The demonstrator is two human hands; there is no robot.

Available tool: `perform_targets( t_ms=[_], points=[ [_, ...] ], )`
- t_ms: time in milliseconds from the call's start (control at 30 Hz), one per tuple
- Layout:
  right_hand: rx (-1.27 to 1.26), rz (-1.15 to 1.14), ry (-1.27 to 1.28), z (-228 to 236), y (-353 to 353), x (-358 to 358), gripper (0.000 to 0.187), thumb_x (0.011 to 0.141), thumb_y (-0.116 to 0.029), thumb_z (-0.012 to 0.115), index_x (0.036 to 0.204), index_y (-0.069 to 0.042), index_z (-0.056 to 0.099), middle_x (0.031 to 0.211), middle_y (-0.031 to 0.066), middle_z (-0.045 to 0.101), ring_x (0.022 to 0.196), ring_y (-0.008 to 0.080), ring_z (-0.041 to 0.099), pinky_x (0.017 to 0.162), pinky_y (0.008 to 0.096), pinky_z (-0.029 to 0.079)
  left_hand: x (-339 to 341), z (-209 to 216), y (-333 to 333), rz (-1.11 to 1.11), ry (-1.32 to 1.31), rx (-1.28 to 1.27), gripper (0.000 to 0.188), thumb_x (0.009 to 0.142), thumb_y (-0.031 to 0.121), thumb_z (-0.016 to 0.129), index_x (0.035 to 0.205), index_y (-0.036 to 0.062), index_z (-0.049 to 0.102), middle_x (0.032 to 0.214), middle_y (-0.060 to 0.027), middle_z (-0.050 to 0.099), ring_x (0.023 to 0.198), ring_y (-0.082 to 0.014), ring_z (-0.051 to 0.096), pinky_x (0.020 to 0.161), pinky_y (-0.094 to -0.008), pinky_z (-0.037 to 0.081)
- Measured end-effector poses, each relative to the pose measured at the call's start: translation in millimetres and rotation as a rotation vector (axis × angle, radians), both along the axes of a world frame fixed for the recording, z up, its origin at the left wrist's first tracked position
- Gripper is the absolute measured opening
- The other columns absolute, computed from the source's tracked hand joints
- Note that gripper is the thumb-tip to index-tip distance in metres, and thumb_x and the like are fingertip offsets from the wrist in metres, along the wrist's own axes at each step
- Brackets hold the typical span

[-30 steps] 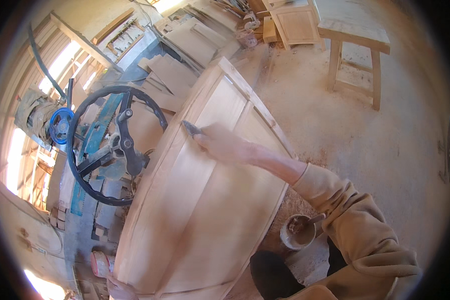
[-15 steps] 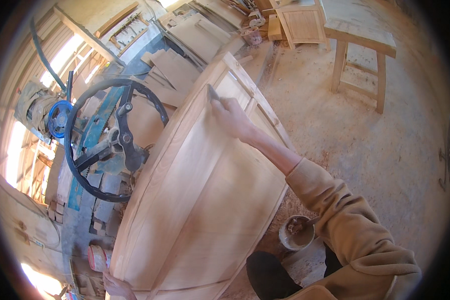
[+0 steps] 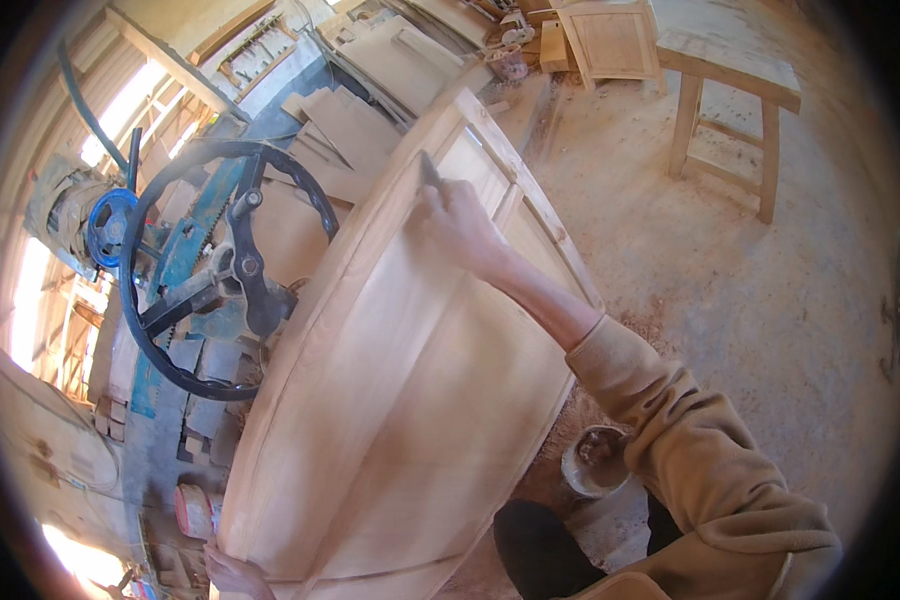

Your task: The person sands a wooden panel on the floor, then walks to a workbench to retrieve a box of glue. They return to the panel and apply glue along the edges by hand.

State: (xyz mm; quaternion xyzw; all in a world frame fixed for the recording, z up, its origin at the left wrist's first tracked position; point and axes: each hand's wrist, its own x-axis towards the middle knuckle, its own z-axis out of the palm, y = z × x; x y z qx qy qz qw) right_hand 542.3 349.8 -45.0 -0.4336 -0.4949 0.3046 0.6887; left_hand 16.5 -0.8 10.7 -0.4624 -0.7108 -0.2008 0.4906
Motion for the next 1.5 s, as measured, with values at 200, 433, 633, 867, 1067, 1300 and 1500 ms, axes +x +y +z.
perform_targets(
  t_ms=[200,433,633,867,1067,1300,1500],
  points=[
    [-0.093,0.417,-0.139,4,-54,-27,0.034,0.092,-0.022,0.046,0.081,0.008,0.057,0.078,0.0327,0.059,0.075,0.0421,0.061,0.066,0.0472,0.047,18,5,2,0.028,-0.215,0.013,0.063,0.099,0.044,0.027,0.089,-0.0003,0.07,0.085,-0.0185,0.068,0.076,-0.0379,0.062,0.068,-0.0483,0.045],
    [-0.096,0.338,-0.045,17,-84,-30,0.038,0.095,-0.027,0.046,0.077,0.006,0.054,0.062,0.0186,0.052,0.059,0.0229,0.054,0.059,0.0405,0.045,16,6,3,-0.029,-0.205,0.042,0.059,0.099,0.041,0.029,0.088,0.0005,0.07,0.085,-0.0179,0.068,0.075,-0.0375,0.062,0.066,-0.0482,0.044],
    [-0.033,0.154,0.125,-6,-32,14,0.037,0.096,-0.028,0.044,0.073,-0.001,0.054,0.06,0.0019,0.049,0.055,0.0102,0.048,0.05,0.0311,0.04,4,3,4,0.036,-0.146,0.035,0.059,0.099,0.041,0.03,0.085,0.0008,0.071,0.081,-0.0176,0.068,0.071,-0.0374,0.062,0.063,-0.0485,0.043],
    [-0.117,0.208,0.183,-2,-22,20,0.037,0.1,-0.029,0.04,0.077,-0.001,0.048,0.059,0.0035,0.047,0.046,0.0124,0.047,0.041,0.0309,0.04,20,7,2,0.014,-0.185,0.008,0.06,0.1,0.042,0.028,0.09,0.0025,0.072,0.083,-0.0177,0.069,0.072,-0.0371,0.063,0.064,-0.0484,0.044],
    [-0.098,0.157,0.178,2,-18,23,0.042,0.097,-0.031,0.042,0.073,0.002,0.054,0.062,0.0014,0.05,0.059,0.0102,0.048,0.053,0.0312,0.042,23,6,4,0.019,-0.153,0.045,0.062,0.1,0.044,0.029,0.093,-0.0002,0.072,0.09,-0.017,0.07,0.081,-0.035,0.065,0.07,-0.0466,0.047],
    [-0.054,0.07,0.14,-8,4,18,0.038,0.098,-0.025,0.043,0.074,0.003,0.052,0.059,0.0128,0.052,0.052,0.0214,0.053,0.052,0.0394,0.044,-16,-12,-3,0.001,-0.062,0.027,0.042,0.097,0.033,0.036,0.112,0.0041,0.062,0.105,-0.0176,0.064,0.094,-0.0372,0.061,0.079,-0.0491,0.047],
    [0.171,0.057,-0.32,-12,-16,-5,0.037,0.092,-0.024,0.046,0.072,0.006,0.054,0.066,0.0258,0.055,0.065,0.0356,0.058,0.065,0.0459,0.045,-109,-40,-16,0.195,0.605,-0.04,0.04,0.095,0.023,0.042,0.129,0.0078,0.055,0.118,-0.0181,0.059,0.105,-0.039,0.057,0.086,-0.0514,0.047]
  ],
)
